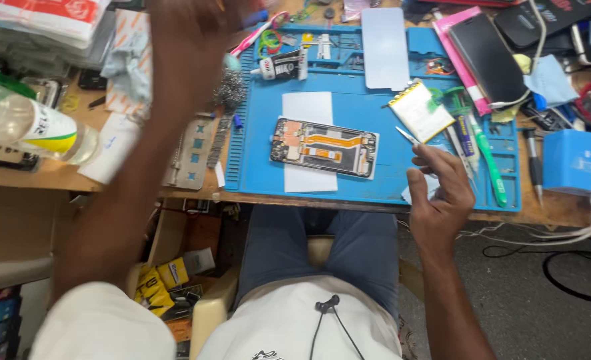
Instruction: The person applies adhesive from a tube onto the frame of a disassembled smartphone, then uses tweezers to work on the phone's edge and internal components. They later press and manipulate the phone body with a red tool while continuing to adjust parts inside the frame.
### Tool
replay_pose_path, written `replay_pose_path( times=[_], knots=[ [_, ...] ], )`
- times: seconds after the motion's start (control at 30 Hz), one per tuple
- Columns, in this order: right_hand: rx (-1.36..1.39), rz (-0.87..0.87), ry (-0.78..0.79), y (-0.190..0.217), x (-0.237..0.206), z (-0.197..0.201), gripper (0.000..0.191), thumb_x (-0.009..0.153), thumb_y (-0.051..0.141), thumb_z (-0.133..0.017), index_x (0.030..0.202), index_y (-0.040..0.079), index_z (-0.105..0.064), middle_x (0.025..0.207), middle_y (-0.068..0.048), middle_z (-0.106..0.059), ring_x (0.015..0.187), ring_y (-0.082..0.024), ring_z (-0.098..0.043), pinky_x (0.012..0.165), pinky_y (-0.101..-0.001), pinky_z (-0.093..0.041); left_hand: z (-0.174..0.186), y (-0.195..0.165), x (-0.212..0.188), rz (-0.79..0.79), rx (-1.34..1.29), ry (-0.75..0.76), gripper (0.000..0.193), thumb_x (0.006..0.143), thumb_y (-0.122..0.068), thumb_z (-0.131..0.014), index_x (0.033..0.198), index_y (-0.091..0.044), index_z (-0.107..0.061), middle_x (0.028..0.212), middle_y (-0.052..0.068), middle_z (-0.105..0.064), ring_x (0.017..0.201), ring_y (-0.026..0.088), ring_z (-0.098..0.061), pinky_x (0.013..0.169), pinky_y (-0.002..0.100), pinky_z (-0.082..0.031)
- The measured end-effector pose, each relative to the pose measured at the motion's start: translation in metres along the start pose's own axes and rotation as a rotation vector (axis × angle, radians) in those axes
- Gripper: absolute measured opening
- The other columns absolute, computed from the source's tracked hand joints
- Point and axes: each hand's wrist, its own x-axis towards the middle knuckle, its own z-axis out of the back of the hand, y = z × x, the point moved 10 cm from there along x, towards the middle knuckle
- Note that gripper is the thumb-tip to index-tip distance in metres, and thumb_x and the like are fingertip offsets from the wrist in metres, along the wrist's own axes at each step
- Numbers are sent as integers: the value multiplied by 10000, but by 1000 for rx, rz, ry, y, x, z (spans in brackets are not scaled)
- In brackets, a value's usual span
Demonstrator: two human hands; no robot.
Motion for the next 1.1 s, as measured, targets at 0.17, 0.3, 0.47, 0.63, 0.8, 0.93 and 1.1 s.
replay_pose_path(
  times=[0.17, 0.3, 0.47, 0.63, 0.8, 0.93, 1.1],
  knots=[
    [388, -197, 189, 8, -26, -23, 412, 1040, 222, -633, 1342, -58, -631, 1267, -177, -706, 1165, -256, -663, 960, -358, -549, -84, -60, -155, 200, -256, 250, 201, 1007, 14, -678, 1200, 6, -733, 1093, 103, -735, 1050, 177, -702, 945, 286, -585],
    [850, -412, 290, 2, -55, -49, 387, 1097, 253, -587, 1207, -108, -673, 1148, -232, -727, 1102, -289, -702, 1056, -410, -539, -103, -19, -200, 535, -479, 155, 216, 1045, -105, -628, 1214, 1, -712, 1065, 70, -742, 1000, 138, -729, 891, 288, -642],
    [1034, -488, 282, -15, -68, -61, 339, 1111, 221, -602, 1121, -107, -683, 1040, -223, -715, 988, -274, -675, 941, -399, -525, -115, -13, -206, 555, -637, 191, 270, 1068, -151, -607, 1290, -3, -649, 1101, 49, -737, 1052, 122, -720, 937, 283, -650],
    [1067, -558, 312, -23, -80, -68, 288, 1099, 166, -610, 1074, -112, -683, 1051, -225, -715, 917, -248, -651, 881, -390, -516, -112, -18, -201, 375, -404, 250, 240, 1055, -103, -634, 1266, 7, -661, 1123, 64, -730, 1002, 115, -707, 839, 259, -617],
    [1076, -583, 334, -14, -71, -71, 325, 1047, 149, -615, 1159, -144, -700, 988, -203, -718, 912, -240, -667, 893, -371, -514, -115, -12, -202, 385, -427, 255, 193, 1050, -92, -644, 1206, 14, -686, 1057, 68, -730, 978, 121, -740, 843, 258, -629],
    [749, -446, 253, 5, -55, -55, 321, 1023, 137, -628, 1236, -96, -690, 1072, -155, -738, 1005, -182, -692, 941, -311, -543, -108, -15, -201, 365, -351, 218, 194, 1041, -90, -651, 1202, 9, -692, 1022, 63, -730, 938, 119, -735, 837, 257, -626],
    [121, -121, 206, 43, -34, -31, 251, 933, 10, -783, 1178, -9, -729, 1103, -129, -746, 933, -135, -706, 779, -245, -570, -94, -34, -198, 253, -129, 198, 173, 1018, -93, -682, 1168, -14, -713, 978, 75, -729, 884, 122, -733, 769, 256, -597]
  ],
)
